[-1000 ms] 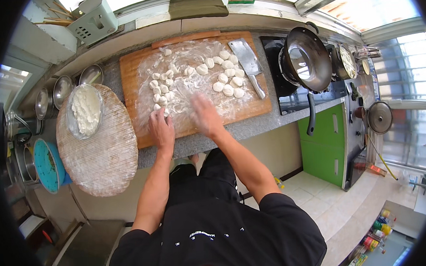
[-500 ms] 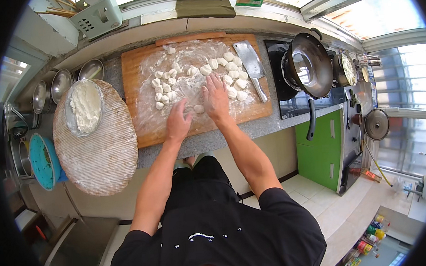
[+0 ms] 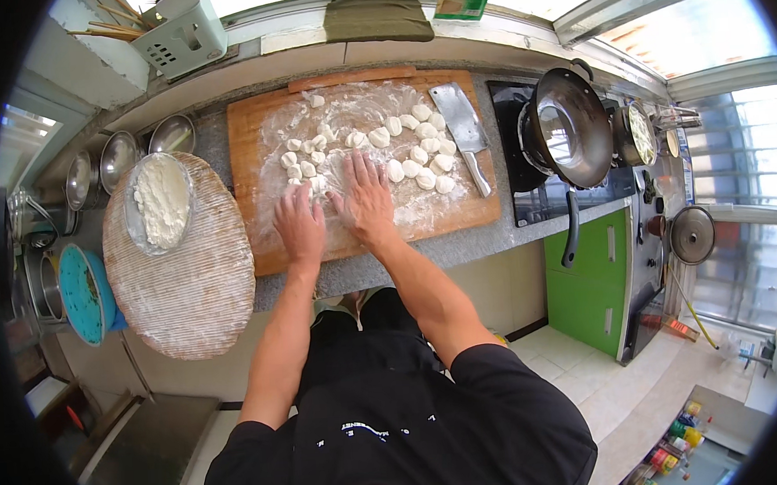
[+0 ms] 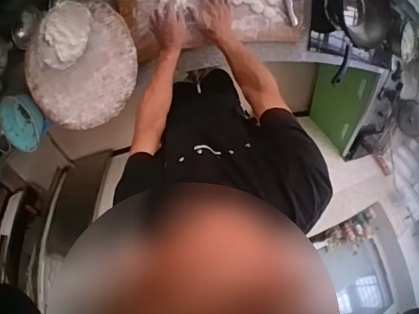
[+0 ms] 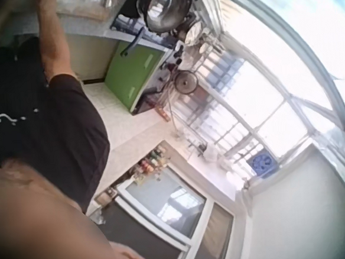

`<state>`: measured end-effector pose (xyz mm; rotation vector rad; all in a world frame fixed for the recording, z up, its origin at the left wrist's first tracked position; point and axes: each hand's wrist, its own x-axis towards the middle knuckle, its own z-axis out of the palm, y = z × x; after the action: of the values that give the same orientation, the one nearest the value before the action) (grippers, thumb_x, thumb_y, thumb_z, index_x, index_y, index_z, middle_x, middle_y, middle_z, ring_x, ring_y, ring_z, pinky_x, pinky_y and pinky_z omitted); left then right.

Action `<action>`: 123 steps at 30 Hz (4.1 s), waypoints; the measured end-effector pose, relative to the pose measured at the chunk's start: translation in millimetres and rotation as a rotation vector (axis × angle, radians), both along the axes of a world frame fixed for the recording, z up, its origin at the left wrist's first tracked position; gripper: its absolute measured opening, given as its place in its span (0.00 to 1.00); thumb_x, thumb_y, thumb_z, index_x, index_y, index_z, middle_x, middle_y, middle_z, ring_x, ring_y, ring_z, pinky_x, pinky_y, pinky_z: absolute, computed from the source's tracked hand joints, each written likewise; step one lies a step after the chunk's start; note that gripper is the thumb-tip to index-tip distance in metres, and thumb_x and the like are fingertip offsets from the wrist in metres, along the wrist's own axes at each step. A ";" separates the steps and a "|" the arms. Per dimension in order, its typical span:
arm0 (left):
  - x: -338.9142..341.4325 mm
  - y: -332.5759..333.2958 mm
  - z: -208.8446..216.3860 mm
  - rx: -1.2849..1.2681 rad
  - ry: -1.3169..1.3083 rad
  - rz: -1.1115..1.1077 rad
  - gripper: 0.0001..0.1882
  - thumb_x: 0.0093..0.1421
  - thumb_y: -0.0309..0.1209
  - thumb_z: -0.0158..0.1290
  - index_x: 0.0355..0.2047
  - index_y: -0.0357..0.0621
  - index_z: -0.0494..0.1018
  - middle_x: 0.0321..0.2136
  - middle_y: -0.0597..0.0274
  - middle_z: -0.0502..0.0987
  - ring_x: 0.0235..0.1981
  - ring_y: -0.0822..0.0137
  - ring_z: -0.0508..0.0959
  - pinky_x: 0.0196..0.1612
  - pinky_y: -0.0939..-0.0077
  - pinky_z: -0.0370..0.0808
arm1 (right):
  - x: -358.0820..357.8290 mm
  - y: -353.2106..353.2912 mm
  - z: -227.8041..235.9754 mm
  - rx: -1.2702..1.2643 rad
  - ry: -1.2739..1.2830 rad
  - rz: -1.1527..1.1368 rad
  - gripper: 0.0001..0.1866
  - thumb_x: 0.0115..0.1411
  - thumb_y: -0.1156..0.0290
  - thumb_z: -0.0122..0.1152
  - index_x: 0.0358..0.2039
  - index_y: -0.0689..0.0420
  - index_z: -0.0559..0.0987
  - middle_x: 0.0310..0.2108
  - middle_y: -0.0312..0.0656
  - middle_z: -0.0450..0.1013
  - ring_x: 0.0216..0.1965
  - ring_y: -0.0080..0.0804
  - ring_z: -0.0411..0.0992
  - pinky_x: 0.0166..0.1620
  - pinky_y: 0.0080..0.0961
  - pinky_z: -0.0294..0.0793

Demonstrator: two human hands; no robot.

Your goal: The person cuts a long rope of dough into small pieces using a cleaver on a floured wooden board. They then roll each piece into a small ball by hand, arranging the finished balls on the board.

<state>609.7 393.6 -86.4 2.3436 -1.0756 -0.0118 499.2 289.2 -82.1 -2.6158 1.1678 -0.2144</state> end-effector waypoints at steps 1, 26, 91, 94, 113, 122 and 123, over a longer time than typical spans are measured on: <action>2.4 -5.5 1.1 0.061 -0.046 0.011 0.19 0.63 0.32 0.65 0.55 0.51 0.79 0.55 0.60 0.77 0.60 0.53 0.74 0.62 0.48 0.70 | 0.4 -1.0 -2.6 0.002 -0.031 0.000 0.43 0.72 0.46 0.55 0.77 0.60 0.59 0.80 0.53 0.51 0.80 0.50 0.51 0.80 0.51 0.43; -30.8 24.6 -13.5 -0.164 0.339 -0.169 0.26 0.62 0.23 0.56 0.62 0.40 0.72 0.58 0.44 0.76 0.61 0.42 0.75 0.65 0.53 0.72 | -26.3 -36.6 9.7 0.170 -0.206 0.006 0.31 0.73 0.58 0.56 0.71 0.61 0.70 0.75 0.55 0.61 0.78 0.52 0.54 0.79 0.50 0.50; -52.9 -14.1 -5.8 0.038 0.454 -0.339 0.20 0.64 0.25 0.61 0.57 0.45 0.78 0.55 0.49 0.74 0.53 0.46 0.80 0.56 0.55 0.79 | -94.3 -31.4 -15.2 -0.056 0.104 0.376 0.30 0.75 0.61 0.50 0.75 0.55 0.65 0.79 0.42 0.56 0.80 0.43 0.53 0.80 0.49 0.50; -61.4 -23.9 -4.4 0.011 0.519 -0.478 0.23 0.64 0.25 0.61 0.60 0.46 0.76 0.57 0.49 0.73 0.54 0.46 0.81 0.57 0.54 0.79 | -95.9 -65.0 -3.6 -0.094 0.036 0.236 0.29 0.75 0.63 0.51 0.74 0.55 0.67 0.77 0.45 0.60 0.79 0.44 0.55 0.79 0.51 0.52; 20.5 -15.4 -8.8 -0.039 0.143 0.098 0.23 0.64 0.26 0.62 0.59 0.39 0.73 0.53 0.46 0.77 0.58 0.46 0.76 0.62 0.54 0.72 | -8.0 -0.4 4.0 0.007 -0.051 0.151 0.44 0.70 0.44 0.54 0.77 0.59 0.60 0.78 0.53 0.56 0.79 0.52 0.53 0.79 0.54 0.47; 13.1 1.1 0.0 0.008 0.347 0.093 0.19 0.66 0.27 0.61 0.56 0.40 0.76 0.53 0.46 0.79 0.52 0.44 0.80 0.56 0.53 0.77 | -66.4 3.3 -2.5 0.324 -0.301 -0.059 0.35 0.73 0.65 0.54 0.77 0.62 0.60 0.77 0.55 0.57 0.79 0.51 0.53 0.81 0.46 0.46; 6.9 1.5 -0.2 0.029 0.381 0.079 0.18 0.66 0.27 0.61 0.55 0.40 0.77 0.53 0.47 0.79 0.52 0.44 0.80 0.56 0.53 0.78 | -76.1 12.5 2.3 0.292 -0.089 0.139 0.34 0.77 0.59 0.51 0.78 0.59 0.59 0.79 0.49 0.54 0.80 0.46 0.50 0.81 0.45 0.43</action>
<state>616.6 395.1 -86.6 2.2831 -0.7987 -0.4293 423.2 301.7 -79.7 -2.3914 0.9080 -0.1211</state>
